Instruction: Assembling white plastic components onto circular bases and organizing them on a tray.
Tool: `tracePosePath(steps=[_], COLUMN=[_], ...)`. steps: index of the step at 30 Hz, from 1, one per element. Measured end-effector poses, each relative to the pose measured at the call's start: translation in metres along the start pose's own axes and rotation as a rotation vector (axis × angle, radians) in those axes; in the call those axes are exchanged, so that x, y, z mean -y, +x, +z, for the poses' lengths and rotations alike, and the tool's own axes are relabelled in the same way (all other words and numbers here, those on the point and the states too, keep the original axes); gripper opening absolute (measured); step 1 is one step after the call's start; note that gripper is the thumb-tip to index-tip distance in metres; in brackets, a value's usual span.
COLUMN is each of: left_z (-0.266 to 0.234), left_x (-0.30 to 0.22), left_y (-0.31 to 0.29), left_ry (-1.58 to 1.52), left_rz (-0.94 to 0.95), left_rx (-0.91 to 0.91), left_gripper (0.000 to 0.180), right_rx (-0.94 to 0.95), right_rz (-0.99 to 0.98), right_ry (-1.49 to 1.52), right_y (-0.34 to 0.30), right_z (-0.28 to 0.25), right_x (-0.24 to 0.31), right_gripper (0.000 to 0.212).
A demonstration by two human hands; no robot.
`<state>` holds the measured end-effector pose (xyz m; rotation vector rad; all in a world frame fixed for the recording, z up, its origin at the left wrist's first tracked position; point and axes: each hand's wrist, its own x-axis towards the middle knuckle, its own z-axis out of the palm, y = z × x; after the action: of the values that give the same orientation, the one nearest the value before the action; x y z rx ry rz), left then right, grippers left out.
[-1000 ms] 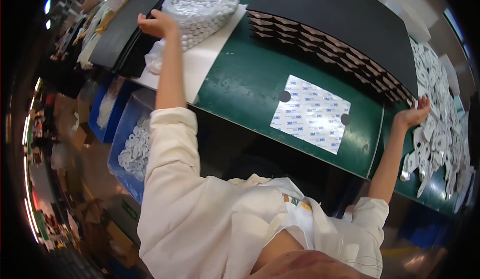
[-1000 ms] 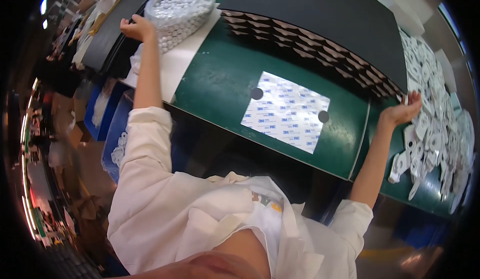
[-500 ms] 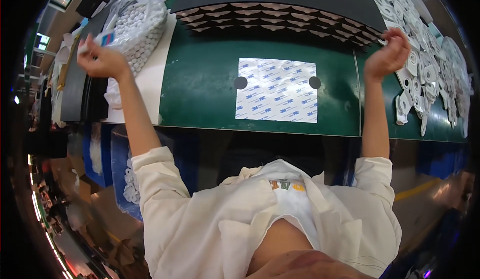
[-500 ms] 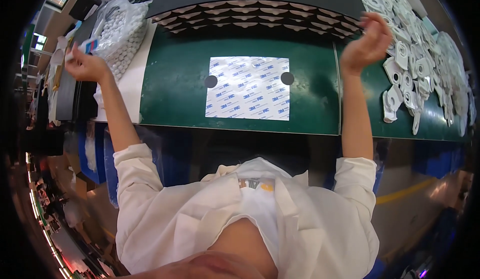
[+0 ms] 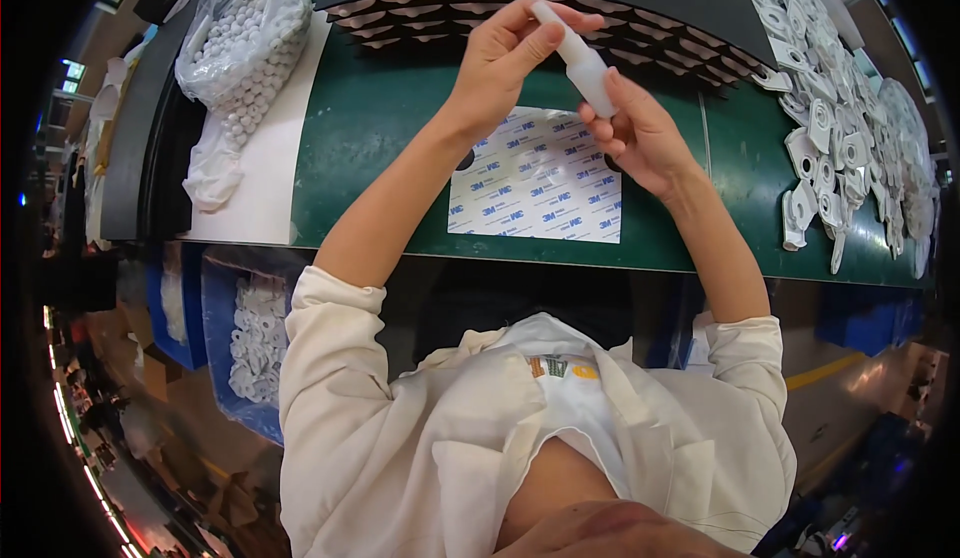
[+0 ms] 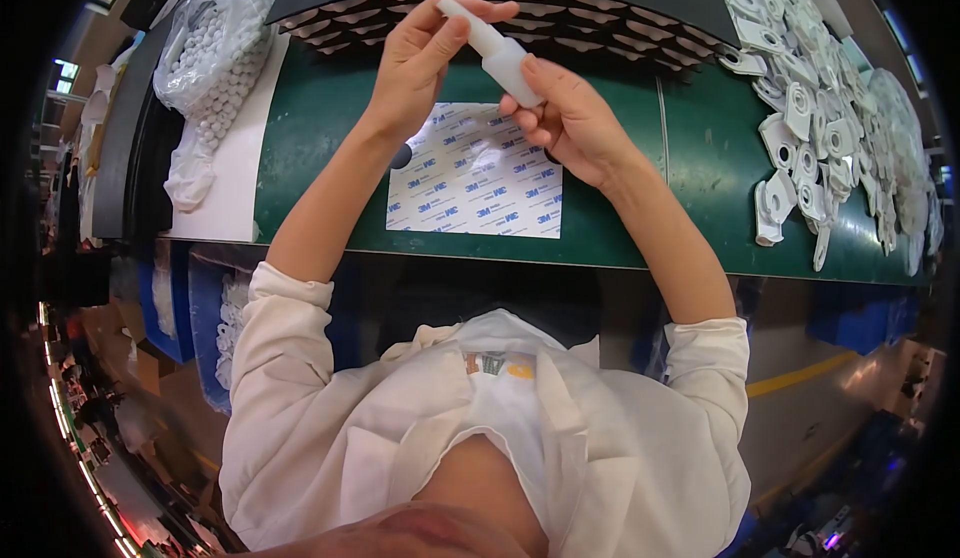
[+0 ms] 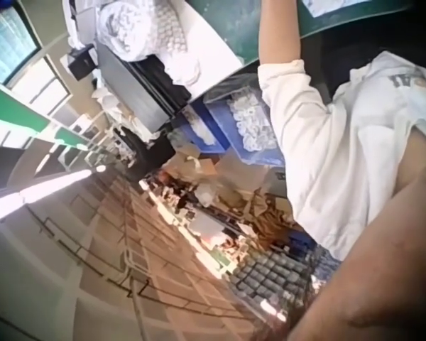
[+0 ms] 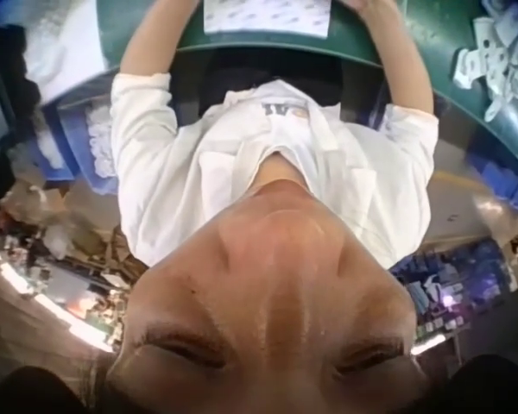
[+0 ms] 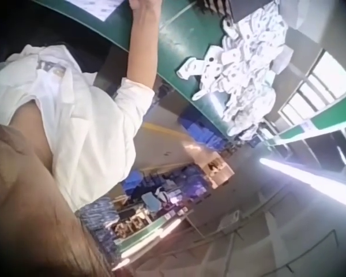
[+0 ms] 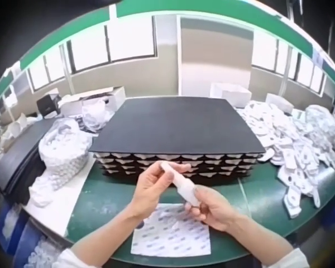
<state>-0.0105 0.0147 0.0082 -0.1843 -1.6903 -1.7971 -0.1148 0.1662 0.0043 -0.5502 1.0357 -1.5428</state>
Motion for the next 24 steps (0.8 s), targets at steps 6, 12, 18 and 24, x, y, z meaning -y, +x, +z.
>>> tracePosePath(steps=[6, 12, 18, 24], left_z=[0.006, -0.022, -0.019, -0.017], left_x=[-0.002, -0.005, -0.004, -0.005], left_y=[-0.012, -0.006, -0.011, -0.012], left_ry=[-0.142, -0.163, 0.077, 0.075], left_rz=[0.021, 0.076, 0.06, 0.034], left_rx=[-0.316, -0.501, -0.465, -0.493], left_gripper=[0.017, 0.015, 0.02, 0.015], right_rx=[-0.258, -0.237, -0.26, -0.218], right_rz=[-0.558, -0.994, -0.689, -0.657], right_ry=[-0.648, -1.106, -0.912, -1.064], right_y=[-0.002, -0.008, -0.008, -0.006], right_z=[0.009, -0.007, 0.0, 0.004], right_x=[-0.002, 0.01, 0.004, -0.006], right_gripper=[0.027, 0.034, 0.024, 0.029])
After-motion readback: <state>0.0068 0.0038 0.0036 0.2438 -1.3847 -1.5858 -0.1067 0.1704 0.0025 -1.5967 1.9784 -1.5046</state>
